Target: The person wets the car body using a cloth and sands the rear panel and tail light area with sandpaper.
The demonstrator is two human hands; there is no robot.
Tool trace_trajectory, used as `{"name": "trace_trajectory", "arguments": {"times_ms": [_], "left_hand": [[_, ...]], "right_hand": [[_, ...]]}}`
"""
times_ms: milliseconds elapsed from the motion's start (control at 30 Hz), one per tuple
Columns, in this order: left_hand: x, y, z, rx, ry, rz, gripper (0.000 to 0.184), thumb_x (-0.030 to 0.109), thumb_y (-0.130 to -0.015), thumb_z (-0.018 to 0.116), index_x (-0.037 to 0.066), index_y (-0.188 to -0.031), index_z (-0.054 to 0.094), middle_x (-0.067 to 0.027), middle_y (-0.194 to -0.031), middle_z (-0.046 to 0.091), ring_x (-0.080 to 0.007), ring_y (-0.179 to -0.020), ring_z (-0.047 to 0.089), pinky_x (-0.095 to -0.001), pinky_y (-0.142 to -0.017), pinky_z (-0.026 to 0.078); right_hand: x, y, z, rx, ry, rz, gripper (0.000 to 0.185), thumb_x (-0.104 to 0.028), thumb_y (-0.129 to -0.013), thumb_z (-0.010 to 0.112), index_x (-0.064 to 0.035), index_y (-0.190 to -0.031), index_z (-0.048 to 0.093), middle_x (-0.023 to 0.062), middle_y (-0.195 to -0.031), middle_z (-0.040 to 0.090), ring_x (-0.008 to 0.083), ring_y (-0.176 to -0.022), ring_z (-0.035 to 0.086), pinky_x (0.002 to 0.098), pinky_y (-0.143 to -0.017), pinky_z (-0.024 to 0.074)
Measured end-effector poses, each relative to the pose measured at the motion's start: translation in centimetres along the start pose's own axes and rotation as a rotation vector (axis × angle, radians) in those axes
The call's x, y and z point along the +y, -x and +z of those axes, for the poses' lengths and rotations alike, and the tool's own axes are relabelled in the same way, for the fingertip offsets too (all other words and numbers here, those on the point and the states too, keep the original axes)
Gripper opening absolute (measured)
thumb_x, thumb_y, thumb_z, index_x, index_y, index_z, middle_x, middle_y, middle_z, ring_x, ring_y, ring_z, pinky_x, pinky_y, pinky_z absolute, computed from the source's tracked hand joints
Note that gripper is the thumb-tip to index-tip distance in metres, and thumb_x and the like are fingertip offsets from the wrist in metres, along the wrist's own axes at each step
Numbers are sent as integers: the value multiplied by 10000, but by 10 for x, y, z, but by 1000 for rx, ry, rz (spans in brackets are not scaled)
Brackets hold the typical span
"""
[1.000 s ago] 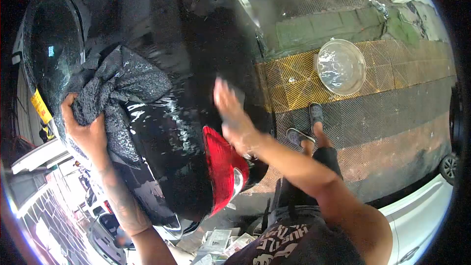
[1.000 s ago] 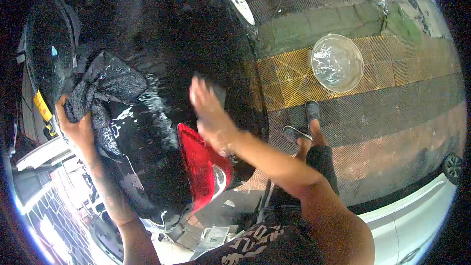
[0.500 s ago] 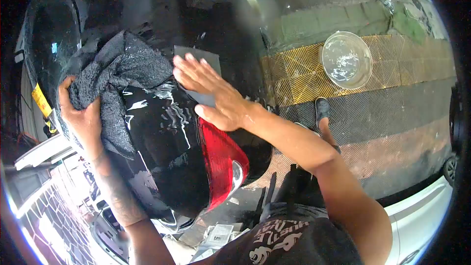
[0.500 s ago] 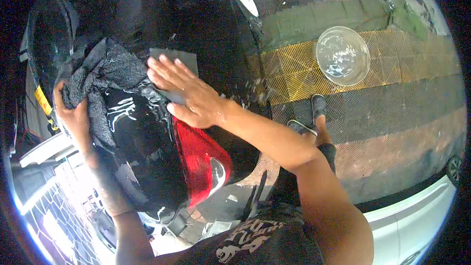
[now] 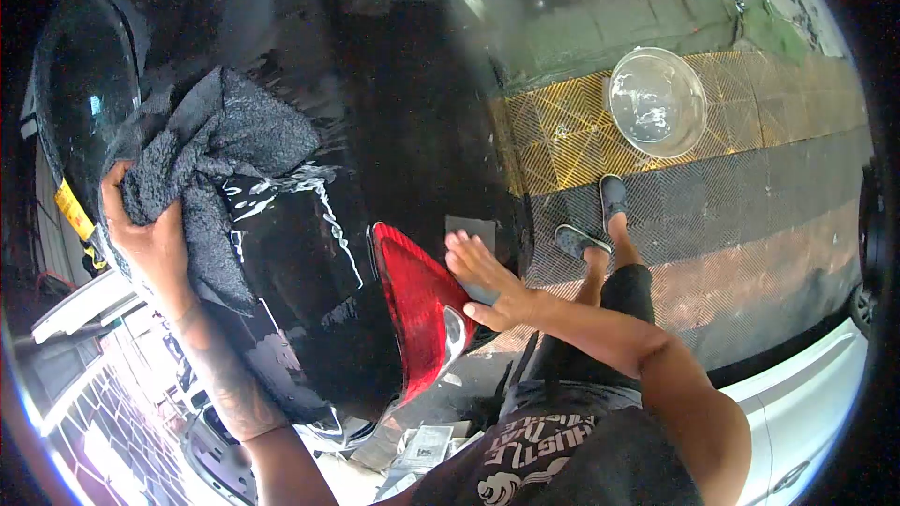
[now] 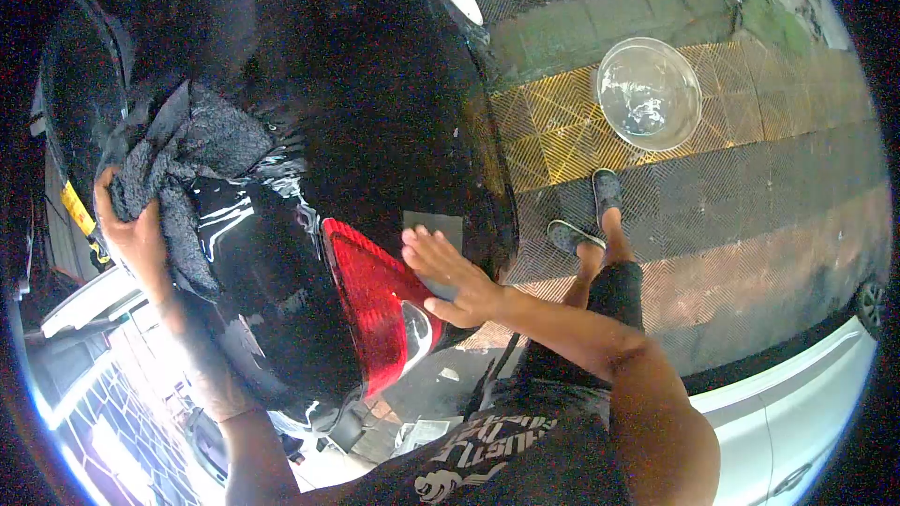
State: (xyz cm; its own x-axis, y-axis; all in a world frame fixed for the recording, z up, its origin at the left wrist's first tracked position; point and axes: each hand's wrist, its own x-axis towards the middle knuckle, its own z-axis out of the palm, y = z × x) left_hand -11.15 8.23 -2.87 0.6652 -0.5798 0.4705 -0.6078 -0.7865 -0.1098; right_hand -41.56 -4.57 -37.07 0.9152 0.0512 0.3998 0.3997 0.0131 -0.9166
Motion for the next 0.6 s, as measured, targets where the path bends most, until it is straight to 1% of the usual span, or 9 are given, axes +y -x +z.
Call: {"name": "trace_trajectory", "arguments": {"times_ms": [67, 167, 200, 233, 300, 333, 400, 500, 600], "left_hand": [[2, -1, -2, -7, -22, 30, 516, 14, -668, 685, 7, -1180, 616, -145, -1118, 669, -285, -1118, 625, -360, -1066, 407], [7, 0, 1, 18, -47, 26, 485, 31, -704, 702, 15, -1182, 622, -144, -1123, 670, -277, -1115, 627, -359, -1058, 414], [8, -1, -1, 14, -34, 26, 475, 37, -715, 708, 17, -1181, 623, -143, -1125, 671, -277, -1114, 628, -358, -1057, 415], [7, -1, -1, 2, -27, 27, 463, 51, -727, 715, 17, -1180, 626, -143, -1127, 672, -282, -1121, 629, -356, -1056, 416], [5, 0, -1, -3, -25, 32, 466, 48, -724, 713, 16, -1181, 626, -145, -1128, 672, -281, -1123, 630, -354, -1055, 418], [5, -1, -1, 3, -27, 37, 469, 46, -721, 711, 15, -1181, 626, -146, -1129, 673, -280, -1126, 630, -351, -1053, 419], [5, -3, -1, -6, -26, 38, 474, 41, -715, 710, 14, -1181, 626, -147, -1131, 673, -277, -1124, 631, -350, -1052, 421], [3, -2, 0, -7, -22, 34, 488, 42, -701, 710, 13, -1181, 626, -149, -1134, 675, -274, -1122, 633, -351, -1053, 424], [5, -2, -1, -1, -4, 69, 500, 54, -687, 712, 19, -1179, 628, -151, -1140, 678, -283, -1119, 635, -361, -1052, 427]], "right_hand": [[-2, -41, -9, 94, 39, -43, 772, -358, -984, 409, -13, -1617, 132, 188, -1696, 75, 373, -1569, 41, 515, -1255, 46], [-10, -127, -53, 42, 86, -154, 766, -349, -976, 414, -16, -1614, 150, 181, -1694, 94, 372, -1566, 65, 523, -1255, 67], [-8, -132, -52, 40, 82, -190, 766, -338, -970, 419, -17, -1613, 153, 182, -1693, 95, 375, -1565, 70, 527, -1254, 72], [-14, -117, -48, 44, 15, -125, 766, -311, -962, 437, -23, -1614, 157, 191, -1691, 98, 376, -1566, 65, 524, -1256, 61], [-5, -49, -21, 21, 6, -104, 770, -294, -958, 449, -23, -1615, 153, 209, -1687, 94, 383, -1566, 61, 515, -1258, 49], [-15, -44, -21, 41, -5, -85, 766, -291, -961, 445, -23, -1615, 152, 212, -1687, 91, 384, -1565, 59, 514, -1258, 47], [-10, -57, -19, 35, 13, -78, 759, -301, -964, 433, -19, -1613, 159, 214, -1687, 86, 385, -1565, 63, 518, -1257, 52], [-19, -149, -57, -6, 136, -237, 783, -389, -973, 426, -2, -1606, 176, 202, -1688, 107, 390, -1563, 73, 525, -1253, 58], [-18, -111, -42, 14, 65, -177, 788, -424, -981, 423, -17, -1611, 179, 195, -1689, 113, 384, -1564, 76, 524, -1253, 55]]}}
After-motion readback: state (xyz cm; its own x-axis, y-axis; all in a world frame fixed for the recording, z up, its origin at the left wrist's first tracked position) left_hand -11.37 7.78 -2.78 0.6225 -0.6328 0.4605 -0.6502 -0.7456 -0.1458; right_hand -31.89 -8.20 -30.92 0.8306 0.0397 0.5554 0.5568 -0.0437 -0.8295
